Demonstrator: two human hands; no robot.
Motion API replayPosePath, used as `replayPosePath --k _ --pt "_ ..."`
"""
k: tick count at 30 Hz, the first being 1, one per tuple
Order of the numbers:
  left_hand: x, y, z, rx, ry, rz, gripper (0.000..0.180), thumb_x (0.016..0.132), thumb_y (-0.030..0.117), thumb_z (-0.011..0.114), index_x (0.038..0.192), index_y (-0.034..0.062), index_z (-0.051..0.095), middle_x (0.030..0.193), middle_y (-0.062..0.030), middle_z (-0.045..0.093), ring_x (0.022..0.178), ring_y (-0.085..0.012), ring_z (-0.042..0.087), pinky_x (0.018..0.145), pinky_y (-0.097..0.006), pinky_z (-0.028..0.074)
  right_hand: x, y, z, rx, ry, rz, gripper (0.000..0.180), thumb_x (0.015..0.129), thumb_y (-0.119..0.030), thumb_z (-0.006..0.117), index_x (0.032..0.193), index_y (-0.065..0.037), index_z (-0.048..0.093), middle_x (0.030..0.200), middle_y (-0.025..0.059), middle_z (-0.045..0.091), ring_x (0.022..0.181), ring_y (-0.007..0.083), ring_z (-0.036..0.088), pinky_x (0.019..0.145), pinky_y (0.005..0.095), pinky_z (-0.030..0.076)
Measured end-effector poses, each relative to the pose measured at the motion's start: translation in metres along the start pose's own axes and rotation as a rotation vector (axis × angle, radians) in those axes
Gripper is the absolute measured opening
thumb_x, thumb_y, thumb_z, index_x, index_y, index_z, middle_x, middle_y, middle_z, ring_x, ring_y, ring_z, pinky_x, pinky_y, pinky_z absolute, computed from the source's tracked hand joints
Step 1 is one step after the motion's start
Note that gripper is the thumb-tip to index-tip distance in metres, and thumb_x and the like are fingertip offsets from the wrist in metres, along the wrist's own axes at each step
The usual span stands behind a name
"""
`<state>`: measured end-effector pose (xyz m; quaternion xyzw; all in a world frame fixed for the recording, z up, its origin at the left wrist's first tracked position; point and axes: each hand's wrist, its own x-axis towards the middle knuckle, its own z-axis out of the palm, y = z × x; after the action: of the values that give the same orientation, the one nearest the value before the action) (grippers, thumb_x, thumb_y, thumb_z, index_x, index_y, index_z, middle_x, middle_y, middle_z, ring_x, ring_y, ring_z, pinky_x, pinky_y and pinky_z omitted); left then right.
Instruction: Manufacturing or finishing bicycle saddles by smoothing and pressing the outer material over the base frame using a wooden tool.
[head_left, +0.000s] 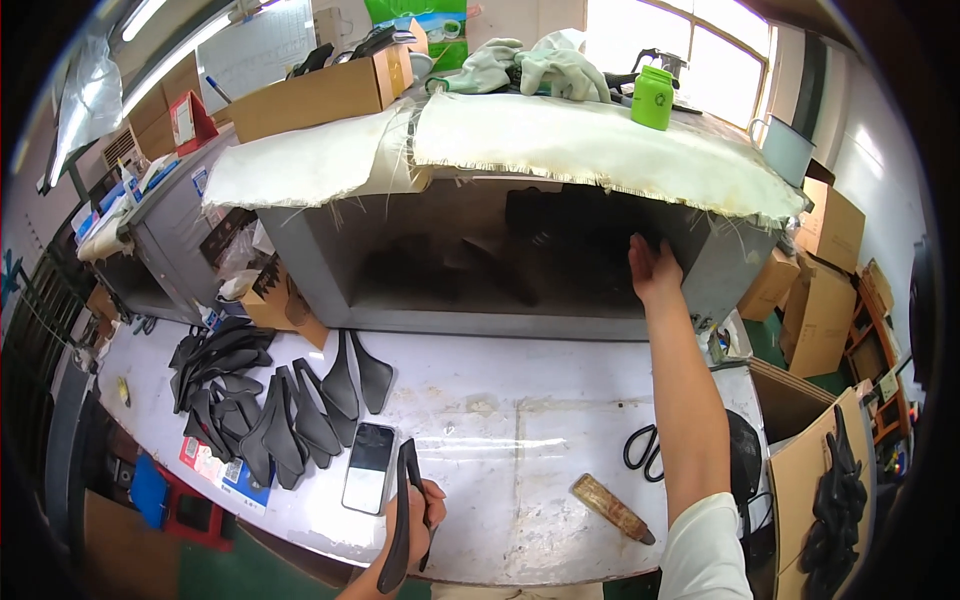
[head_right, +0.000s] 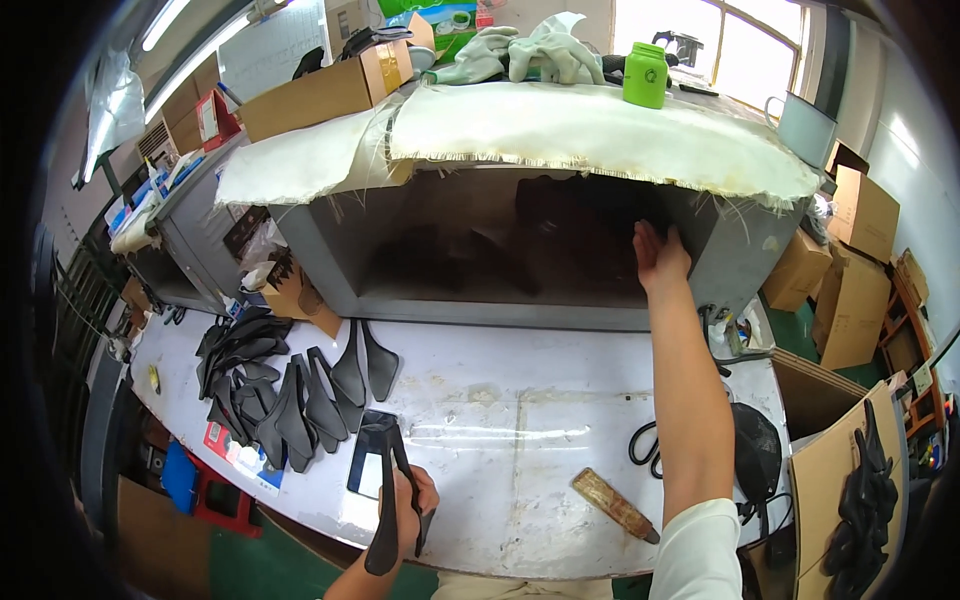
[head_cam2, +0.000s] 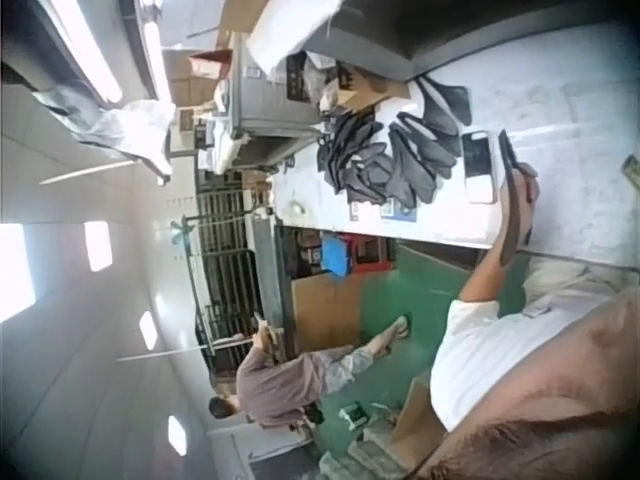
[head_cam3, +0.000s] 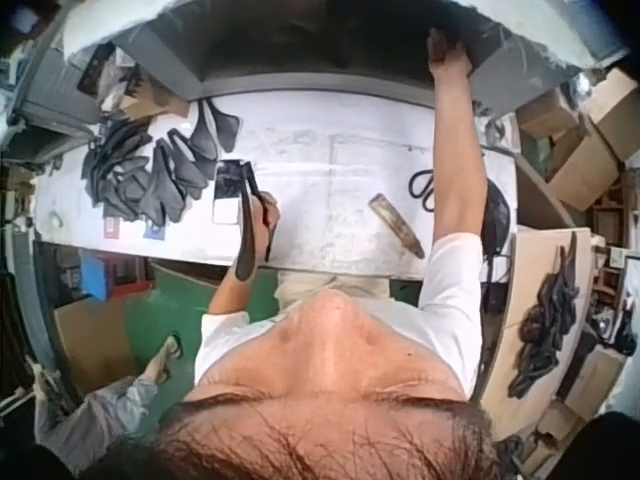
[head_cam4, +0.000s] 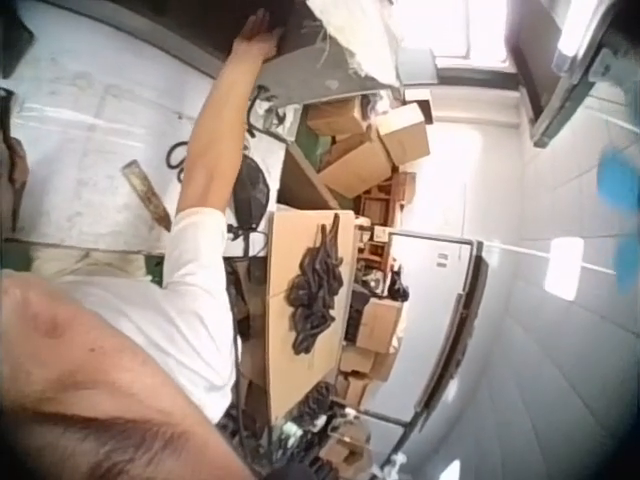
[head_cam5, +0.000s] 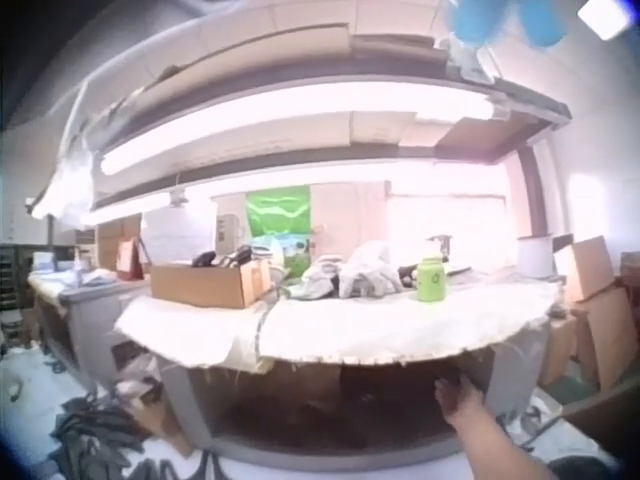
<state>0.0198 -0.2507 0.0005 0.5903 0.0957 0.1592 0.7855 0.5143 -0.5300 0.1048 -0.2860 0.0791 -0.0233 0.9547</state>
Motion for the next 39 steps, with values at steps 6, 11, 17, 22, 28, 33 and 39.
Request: replayPosePath --k 6,11,17,22,28,33,39 --pt "-0.007 -0.003 0.001 -0.053 0.002 0.003 0.056 0.115 0.049 0.042 0.106 -0.0032 0.058 0.072 -0.0045 0.052 0.063 -0.0141 0.048 0.059 -0.032 0.039 -0.078 0.015 -0.003 -0.212 -0.097 -0.101 0.038 0.115 -0.030 0.049 0.126 0.006 0.058 0.110 0.0197 0.075 0.093 0.0294 0.075 0.078 0.0388 0.061" --pt "-0.003 0.032 0.026 0.209 0.112 0.095 0.058 0.115 0.049 0.044 0.119 -0.0069 0.061 0.073 -0.0030 0.054 0.063 -0.0105 0.047 0.059 -0.031 0.039 -0.212 0.005 -0.067 -0.359 -0.169 -0.087 0.038 0.113 -0.035 0.054 0.103 0.000 0.063 0.083 0.0173 0.073 0.064 0.0254 0.069 0.058 0.0364 0.055" --pt "-0.003 0.015 0.016 -0.026 -0.046 0.073 0.058 0.113 0.051 0.048 0.112 -0.0059 0.062 0.067 -0.0003 0.047 0.057 -0.0095 0.038 0.053 -0.029 0.030 -0.264 0.016 -0.120 -1.051 -0.262 0.484 0.043 0.108 -0.044 0.060 0.093 -0.003 0.064 0.068 0.0120 0.069 0.045 0.0169 0.060 0.041 0.0308 0.044" --pt "-0.010 0.025 0.034 -0.043 -0.071 0.071 0.057 0.115 0.049 0.046 0.115 -0.0050 0.063 0.064 -0.0005 0.048 0.053 -0.0086 0.038 0.051 -0.027 0.031 -0.354 0.060 -0.115 -1.733 -0.699 -0.783 0.066 0.098 -0.038 0.074 0.147 0.002 0.056 0.131 0.0271 0.067 0.118 0.0399 0.068 0.101 0.0506 0.054" --pt "-0.025 0.044 0.037 0.221 -0.044 -0.060 0.039 0.116 0.025 0.048 0.145 -0.0009 0.054 0.085 -0.0044 0.064 0.058 -0.0037 0.047 0.054 -0.020 0.039 -0.443 0.054 -0.132 -1.750 -1.279 -0.202 0.057 0.102 -0.050 0.065 0.148 -0.016 0.064 0.168 0.0277 0.035 0.160 0.0450 0.027 0.125 0.0606 0.029" --pt "-0.035 0.043 0.045 0.384 -0.123 -0.093 0.042 0.110 0.005 0.053 0.152 0.0019 0.053 0.097 -0.0108 0.073 0.065 -0.0070 0.061 0.061 -0.022 0.048 -0.451 0.029 -0.129 -1.808 -1.259 -0.155 0.057 0.102 -0.044 0.066 0.150 -0.014 0.061 0.167 0.0284 0.037 0.158 0.0450 0.031 0.126 0.0606 0.027" --pt "-0.046 0.082 0.125 1.190 -0.245 0.579 0.061 0.095 -0.007 0.068 0.151 -0.0133 0.048 0.123 -0.0294 0.066 0.093 -0.0366 0.074 0.075 -0.039 0.062 -0.466 0.010 -0.090 -0.638 -0.556 0.304 0.061 0.099 -0.002 0.061 0.157 0.010 0.043 0.142 0.0313 0.058 0.123 0.0360 0.065 0.105 0.0404 0.051"
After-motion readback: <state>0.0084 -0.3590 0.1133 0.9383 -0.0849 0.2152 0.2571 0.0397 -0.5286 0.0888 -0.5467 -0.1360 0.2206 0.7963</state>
